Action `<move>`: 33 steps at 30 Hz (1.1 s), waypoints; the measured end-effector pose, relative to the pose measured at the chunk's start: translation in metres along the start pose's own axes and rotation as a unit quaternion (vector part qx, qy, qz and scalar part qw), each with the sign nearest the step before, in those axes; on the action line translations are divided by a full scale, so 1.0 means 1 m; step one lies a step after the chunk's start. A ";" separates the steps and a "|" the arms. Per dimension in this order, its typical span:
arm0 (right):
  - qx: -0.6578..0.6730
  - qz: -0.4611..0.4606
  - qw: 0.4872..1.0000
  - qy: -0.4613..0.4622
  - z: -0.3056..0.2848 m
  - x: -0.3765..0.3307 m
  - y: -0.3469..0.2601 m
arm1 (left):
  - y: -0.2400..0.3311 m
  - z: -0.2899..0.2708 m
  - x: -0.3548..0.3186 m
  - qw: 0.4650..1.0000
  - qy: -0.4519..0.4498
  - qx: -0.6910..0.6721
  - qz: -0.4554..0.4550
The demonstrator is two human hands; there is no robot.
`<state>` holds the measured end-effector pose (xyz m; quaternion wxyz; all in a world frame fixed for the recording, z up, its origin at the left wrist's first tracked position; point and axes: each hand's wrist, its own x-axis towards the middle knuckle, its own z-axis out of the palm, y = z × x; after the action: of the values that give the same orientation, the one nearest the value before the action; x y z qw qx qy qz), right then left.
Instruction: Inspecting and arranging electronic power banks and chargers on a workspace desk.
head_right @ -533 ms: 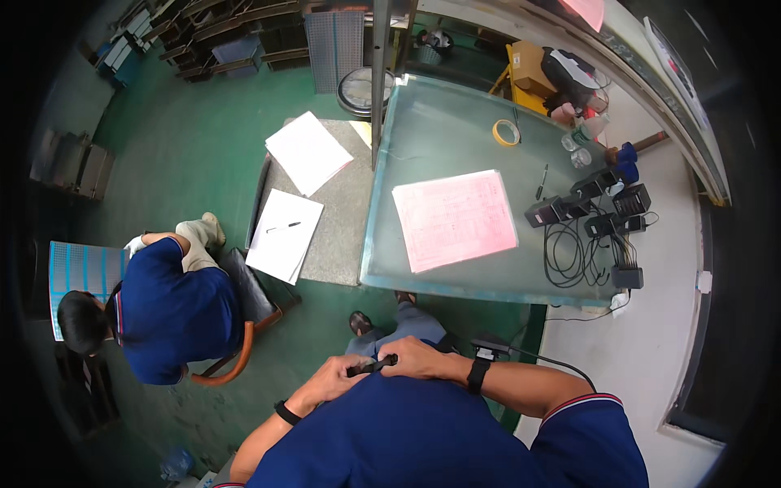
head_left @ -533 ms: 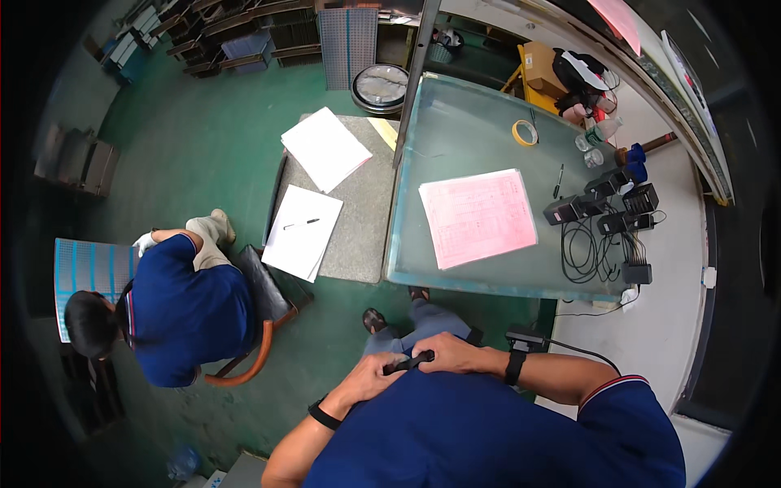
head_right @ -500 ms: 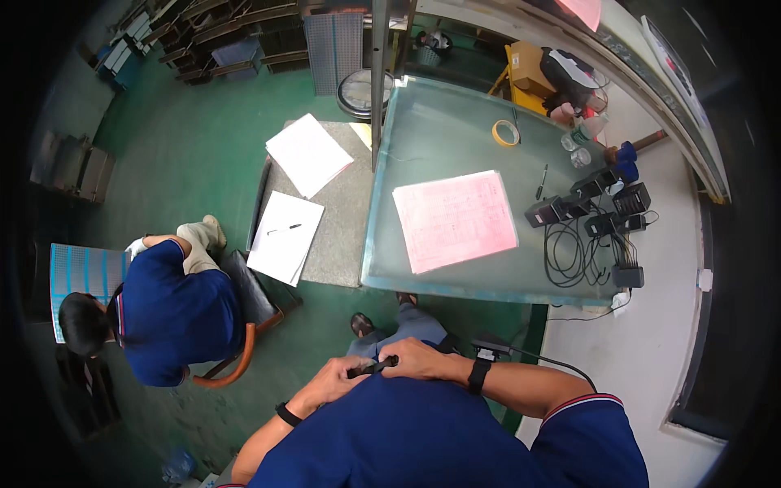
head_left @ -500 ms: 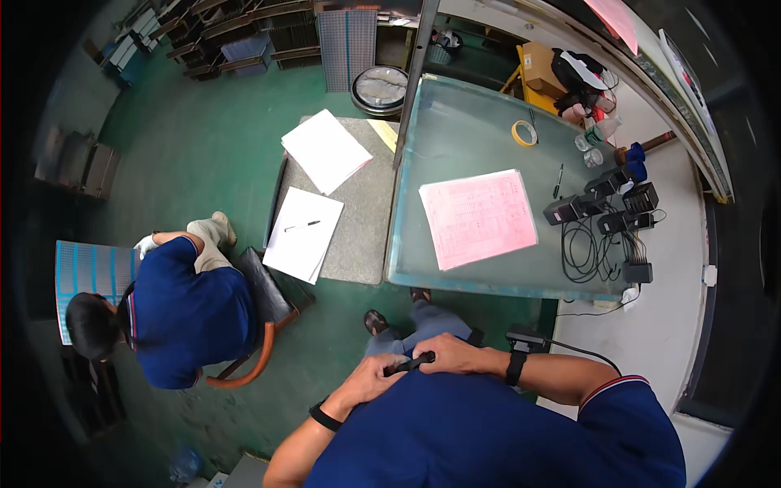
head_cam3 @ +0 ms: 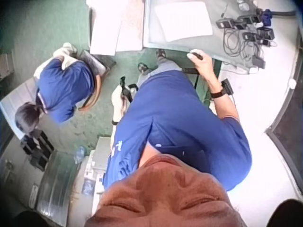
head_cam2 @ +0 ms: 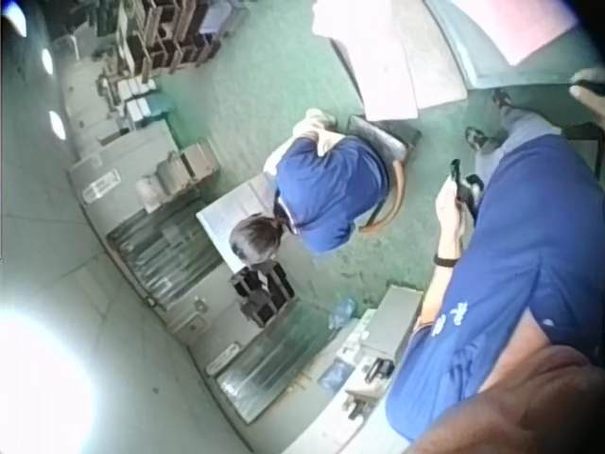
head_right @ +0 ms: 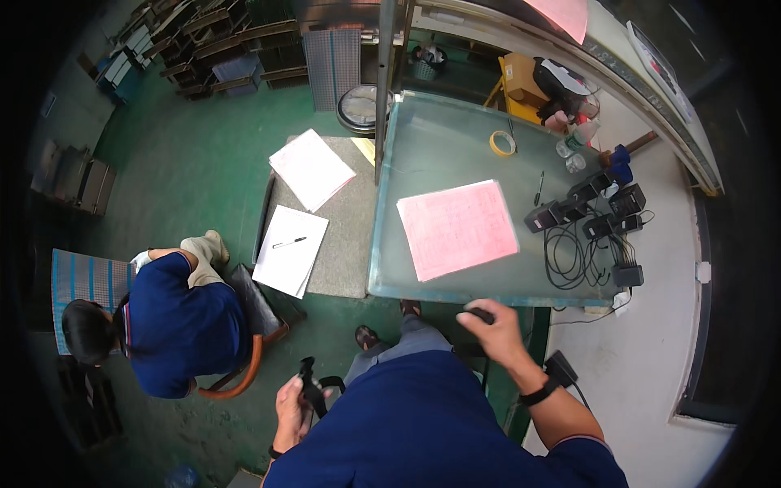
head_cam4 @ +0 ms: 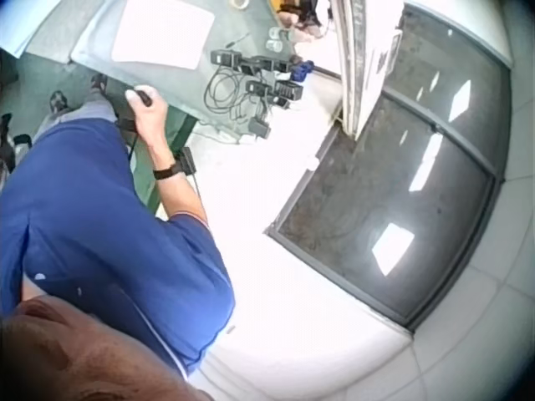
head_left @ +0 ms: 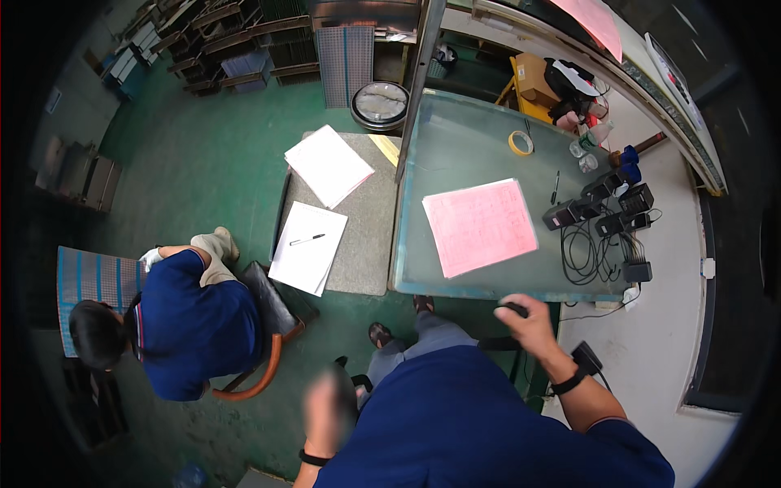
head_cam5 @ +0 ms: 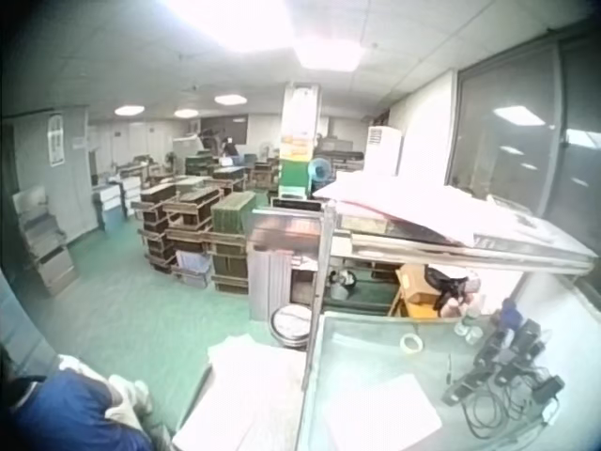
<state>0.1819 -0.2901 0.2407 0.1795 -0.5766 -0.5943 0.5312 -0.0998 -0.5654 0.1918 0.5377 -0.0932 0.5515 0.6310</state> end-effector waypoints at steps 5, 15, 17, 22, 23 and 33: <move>0.094 0.003 0.990 0.102 -0.073 -0.029 -0.036 | -0.024 -0.074 -0.051 0.987 0.106 0.071 -0.102; 0.131 -0.259 0.945 0.148 -0.110 -0.058 -0.161 | -0.225 -0.263 -0.034 0.900 0.144 0.339 -0.232; 0.119 -0.275 0.943 0.147 -0.118 -0.057 -0.172 | -0.226 -0.260 -0.024 0.901 0.137 0.338 -0.234; 0.122 -0.347 0.913 0.177 -0.126 -0.050 -0.204 | -0.233 -0.249 -0.009 0.906 0.129 0.330 -0.232; 0.116 -0.361 0.906 0.189 -0.125 -0.047 -0.212 | -0.237 -0.244 -0.006 0.908 0.129 0.327 -0.231; 0.184 -0.503 0.840 0.087 -0.158 -0.010 -0.284 | -0.268 -0.216 -0.016 0.911 0.168 0.288 -0.241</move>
<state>0.1750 -0.1665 0.5414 0.5754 -0.1985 -0.6761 0.4153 0.0129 -0.7963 -0.0372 0.5760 -0.1688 0.7525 0.2711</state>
